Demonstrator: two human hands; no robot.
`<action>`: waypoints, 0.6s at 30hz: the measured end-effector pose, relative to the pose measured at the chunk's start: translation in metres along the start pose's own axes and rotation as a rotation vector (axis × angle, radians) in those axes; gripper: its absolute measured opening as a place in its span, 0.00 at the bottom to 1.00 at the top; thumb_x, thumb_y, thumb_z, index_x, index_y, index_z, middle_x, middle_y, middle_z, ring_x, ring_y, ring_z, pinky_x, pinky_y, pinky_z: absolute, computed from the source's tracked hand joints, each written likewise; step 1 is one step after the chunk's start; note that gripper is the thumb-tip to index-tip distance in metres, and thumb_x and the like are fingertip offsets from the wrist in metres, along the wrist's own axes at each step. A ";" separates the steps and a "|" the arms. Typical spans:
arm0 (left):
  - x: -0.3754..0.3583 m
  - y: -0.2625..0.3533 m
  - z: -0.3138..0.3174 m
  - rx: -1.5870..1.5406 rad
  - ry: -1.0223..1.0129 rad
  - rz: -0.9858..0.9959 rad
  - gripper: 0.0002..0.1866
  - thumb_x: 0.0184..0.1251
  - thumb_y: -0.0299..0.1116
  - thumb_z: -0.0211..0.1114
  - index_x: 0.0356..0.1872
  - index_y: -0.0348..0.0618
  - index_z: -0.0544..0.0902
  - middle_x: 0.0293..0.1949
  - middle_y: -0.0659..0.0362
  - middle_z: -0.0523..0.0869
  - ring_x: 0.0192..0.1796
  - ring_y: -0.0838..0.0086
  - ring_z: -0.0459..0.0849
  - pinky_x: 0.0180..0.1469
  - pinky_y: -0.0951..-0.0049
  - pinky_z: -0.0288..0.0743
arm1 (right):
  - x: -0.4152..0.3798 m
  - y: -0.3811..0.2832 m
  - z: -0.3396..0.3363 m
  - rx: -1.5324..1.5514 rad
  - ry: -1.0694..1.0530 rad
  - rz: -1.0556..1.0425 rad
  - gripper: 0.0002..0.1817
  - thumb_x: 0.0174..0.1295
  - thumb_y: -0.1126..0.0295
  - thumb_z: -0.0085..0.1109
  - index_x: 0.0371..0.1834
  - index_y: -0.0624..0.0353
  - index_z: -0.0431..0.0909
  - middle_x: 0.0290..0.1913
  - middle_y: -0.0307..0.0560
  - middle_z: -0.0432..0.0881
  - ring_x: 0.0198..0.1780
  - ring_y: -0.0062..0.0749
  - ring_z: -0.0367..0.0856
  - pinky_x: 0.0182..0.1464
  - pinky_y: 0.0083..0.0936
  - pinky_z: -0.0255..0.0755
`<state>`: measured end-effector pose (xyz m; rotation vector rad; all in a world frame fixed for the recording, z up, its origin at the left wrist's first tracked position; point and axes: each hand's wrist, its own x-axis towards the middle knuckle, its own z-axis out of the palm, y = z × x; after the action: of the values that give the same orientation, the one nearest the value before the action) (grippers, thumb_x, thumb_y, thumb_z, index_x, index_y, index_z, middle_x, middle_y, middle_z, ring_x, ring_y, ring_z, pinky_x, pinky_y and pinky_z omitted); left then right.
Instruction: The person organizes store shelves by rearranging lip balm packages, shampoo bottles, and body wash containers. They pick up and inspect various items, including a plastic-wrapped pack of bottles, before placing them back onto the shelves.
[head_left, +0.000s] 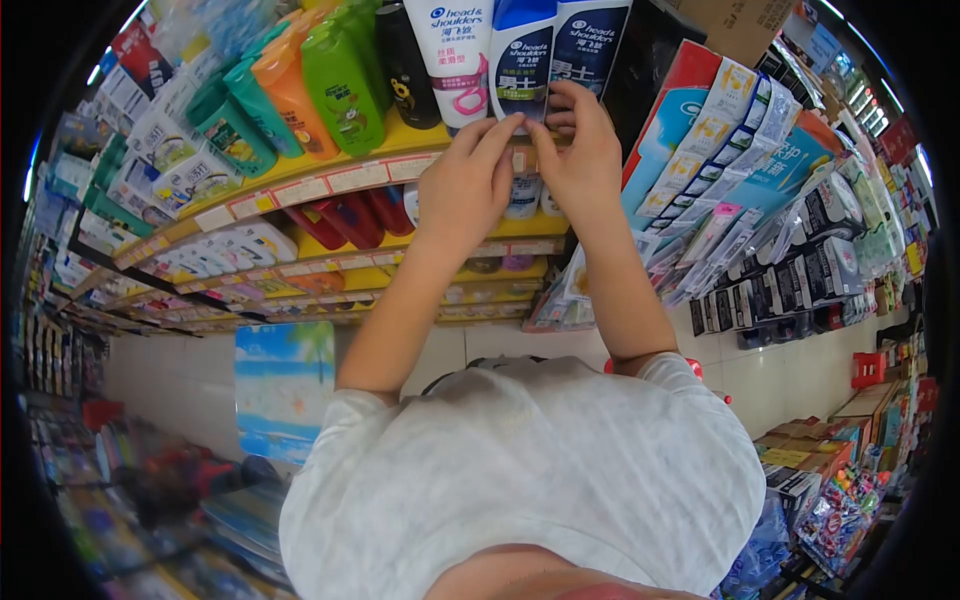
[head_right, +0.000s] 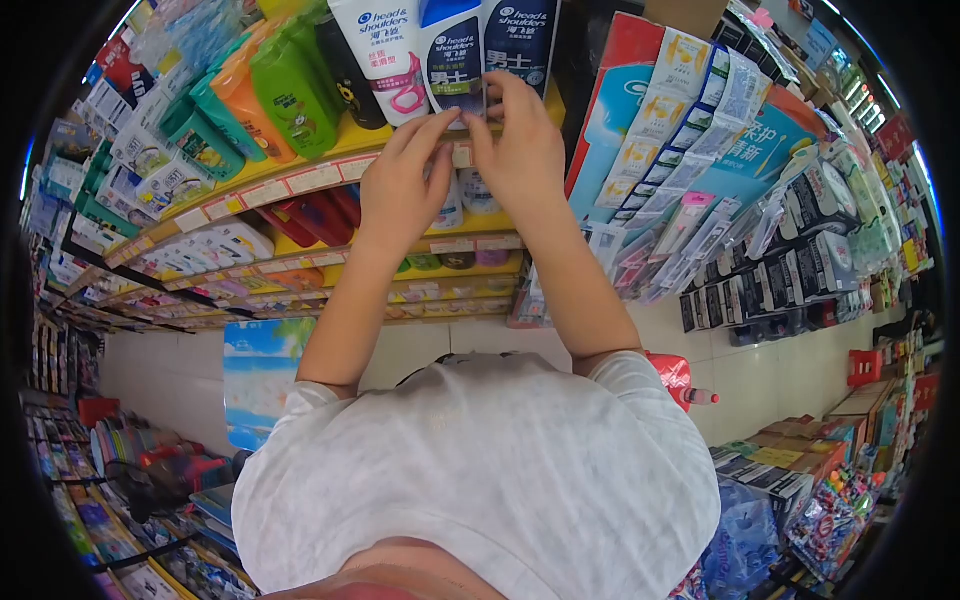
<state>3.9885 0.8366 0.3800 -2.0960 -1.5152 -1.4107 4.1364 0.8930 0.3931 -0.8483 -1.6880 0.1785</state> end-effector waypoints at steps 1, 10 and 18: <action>0.001 0.001 -0.001 0.014 -0.005 -0.003 0.20 0.70 0.31 0.66 0.63 0.54 0.83 0.53 0.55 0.88 0.43 0.56 0.90 0.41 0.63 0.83 | 0.000 0.001 0.000 -0.004 -0.004 -0.001 0.23 0.60 0.72 0.70 0.59 0.56 0.77 0.51 0.49 0.85 0.44 0.38 0.88 0.44 0.34 0.82; 0.019 0.016 -0.026 0.111 0.057 0.096 0.11 0.65 0.30 0.71 0.49 0.46 0.89 0.42 0.57 0.91 0.39 0.62 0.91 0.40 0.65 0.83 | 0.001 -0.002 -0.001 -0.024 -0.049 0.026 0.22 0.61 0.71 0.70 0.58 0.56 0.77 0.48 0.48 0.83 0.42 0.38 0.88 0.43 0.34 0.81; 0.230 0.030 -0.127 0.306 -0.149 0.337 0.21 0.79 0.38 0.59 0.69 0.45 0.80 0.58 0.49 0.89 0.58 0.59 0.88 0.61 0.60 0.81 | 0.001 -0.007 -0.004 -0.018 -0.055 0.032 0.24 0.60 0.71 0.71 0.59 0.57 0.76 0.49 0.48 0.83 0.41 0.36 0.88 0.42 0.33 0.82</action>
<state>3.9447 0.8887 0.6353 -2.1671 -1.2523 -0.8655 4.1366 0.8868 0.3987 -0.8910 -1.7303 0.2103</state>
